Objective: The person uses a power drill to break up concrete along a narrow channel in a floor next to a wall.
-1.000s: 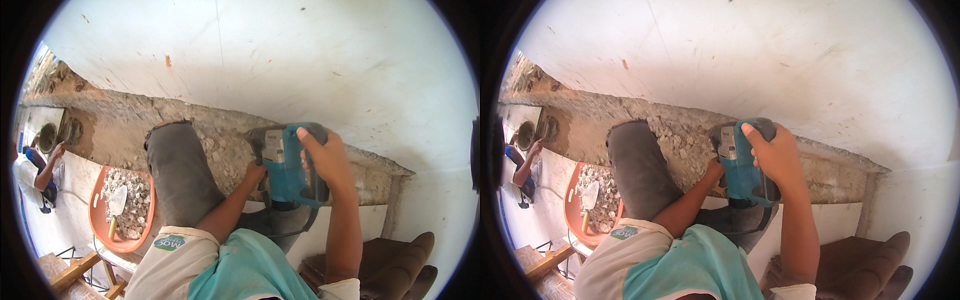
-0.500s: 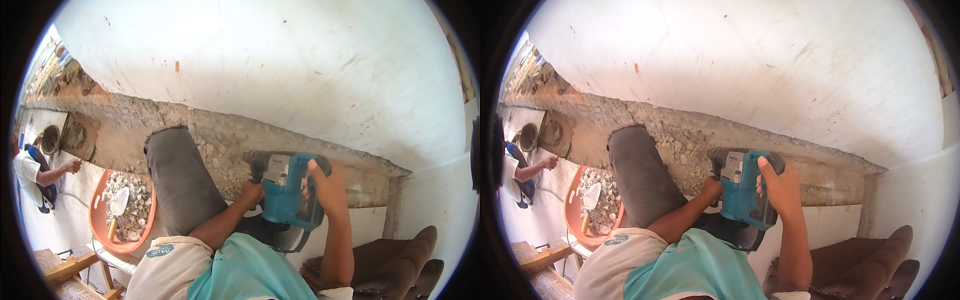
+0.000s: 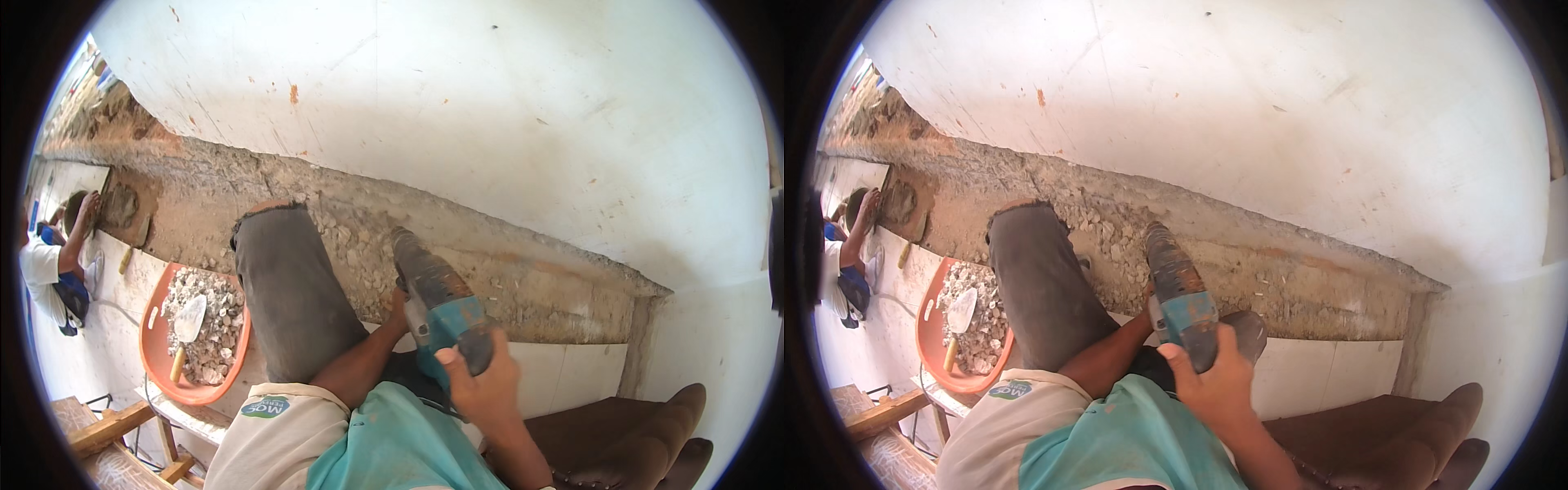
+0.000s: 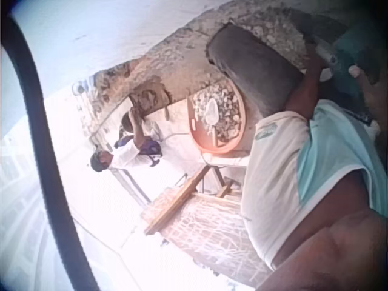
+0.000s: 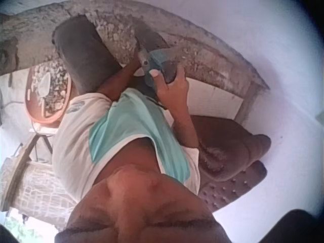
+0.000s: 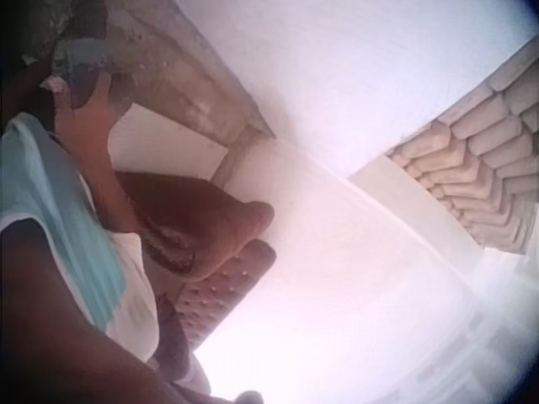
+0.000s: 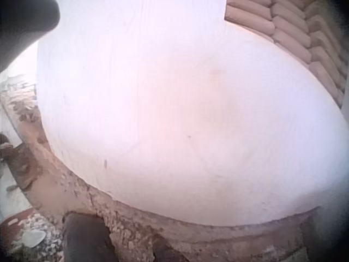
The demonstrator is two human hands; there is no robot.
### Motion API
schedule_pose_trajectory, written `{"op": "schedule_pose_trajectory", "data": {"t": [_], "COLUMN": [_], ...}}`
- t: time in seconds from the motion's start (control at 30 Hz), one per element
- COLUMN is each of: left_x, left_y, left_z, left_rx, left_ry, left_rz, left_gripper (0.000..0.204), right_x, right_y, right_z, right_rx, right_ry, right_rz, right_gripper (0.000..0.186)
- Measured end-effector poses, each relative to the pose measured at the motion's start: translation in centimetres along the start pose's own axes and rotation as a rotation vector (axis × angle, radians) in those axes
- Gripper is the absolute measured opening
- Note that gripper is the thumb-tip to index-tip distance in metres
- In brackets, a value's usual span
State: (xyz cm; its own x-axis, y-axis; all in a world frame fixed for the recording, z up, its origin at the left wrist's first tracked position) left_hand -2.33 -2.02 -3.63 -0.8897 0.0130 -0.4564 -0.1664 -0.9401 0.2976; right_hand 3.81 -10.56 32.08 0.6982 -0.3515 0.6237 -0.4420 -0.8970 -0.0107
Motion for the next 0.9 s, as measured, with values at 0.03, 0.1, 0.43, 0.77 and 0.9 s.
{"op": "schedule_pose_trajectory", "data": {"t": [0.03,0.1,0.43,0.77,0.9], "left_x": [0.8,0.9,0.3,2.2,-4.8], "left_y": [-0.3,-0.5,-1.2,-2.6,-0.2], "left_z": [-1.6,-3.3,-5.3,-6.8,7.2], "left_rx": [0.084,0.181,0.310,0.318,0.467], "left_ry": [0.044,0.070,0.080,0.037,-0.240], "left_rz": [0.007,0.030,0.063,0.261,0.307], "left_gripper": [0.025,0.025,0.028,0.030,0.032], "right_x": [-0.6,-1.6,-3.4,-1.8,1.3], "right_y": [0.2,0.5,-3.0,-8.5,-9.7], "right_z": [-0.5,-0.4,-1.8,0.4,2.4], "right_rx": [0.012,0.056,0.009,-0.079,-0.399], "right_ry": [0.033,0.071,0.142,-0.084,-0.155], "right_rz": [-0.023,-0.050,-0.115,-0.071,-0.010], "right_gripper": [0.049,0.051,0.055,0.054,0.049]}}
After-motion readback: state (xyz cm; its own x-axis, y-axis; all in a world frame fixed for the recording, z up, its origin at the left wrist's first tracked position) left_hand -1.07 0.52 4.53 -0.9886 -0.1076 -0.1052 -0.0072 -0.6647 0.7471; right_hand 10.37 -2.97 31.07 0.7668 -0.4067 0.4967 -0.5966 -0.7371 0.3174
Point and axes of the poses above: each hand's wrist, its own y-axis away from the middle knuckle, its own x-axis out of the back of the hand, z = x × y, the point moved 4 cm from there along -y, towards the middle knuckle, and after that the axes turned 11 degrees about z, right-handed, at the moved point
